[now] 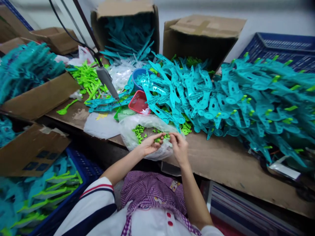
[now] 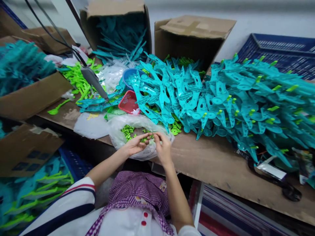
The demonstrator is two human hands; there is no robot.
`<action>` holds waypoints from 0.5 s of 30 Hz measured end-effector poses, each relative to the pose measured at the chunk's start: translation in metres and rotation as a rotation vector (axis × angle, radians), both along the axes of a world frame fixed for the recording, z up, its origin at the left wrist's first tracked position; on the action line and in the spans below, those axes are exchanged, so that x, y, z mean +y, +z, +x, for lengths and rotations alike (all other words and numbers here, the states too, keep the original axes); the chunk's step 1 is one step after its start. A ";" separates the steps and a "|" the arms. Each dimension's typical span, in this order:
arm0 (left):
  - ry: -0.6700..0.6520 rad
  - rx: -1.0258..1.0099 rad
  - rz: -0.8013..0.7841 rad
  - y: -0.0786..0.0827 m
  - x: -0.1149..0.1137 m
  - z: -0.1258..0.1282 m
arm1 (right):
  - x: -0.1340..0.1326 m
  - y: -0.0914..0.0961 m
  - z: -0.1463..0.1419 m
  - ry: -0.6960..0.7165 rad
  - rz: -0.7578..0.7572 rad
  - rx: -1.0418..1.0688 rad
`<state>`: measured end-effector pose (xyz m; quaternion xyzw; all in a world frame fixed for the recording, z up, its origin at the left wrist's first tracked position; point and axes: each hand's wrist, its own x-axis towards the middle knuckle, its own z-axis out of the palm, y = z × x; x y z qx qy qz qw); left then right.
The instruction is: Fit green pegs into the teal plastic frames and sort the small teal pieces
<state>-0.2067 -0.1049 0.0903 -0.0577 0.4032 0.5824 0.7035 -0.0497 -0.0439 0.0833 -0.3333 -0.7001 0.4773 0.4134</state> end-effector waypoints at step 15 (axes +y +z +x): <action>-0.080 1.392 -0.064 0.037 0.134 -0.171 | -0.039 -0.027 0.076 -0.188 -0.467 0.122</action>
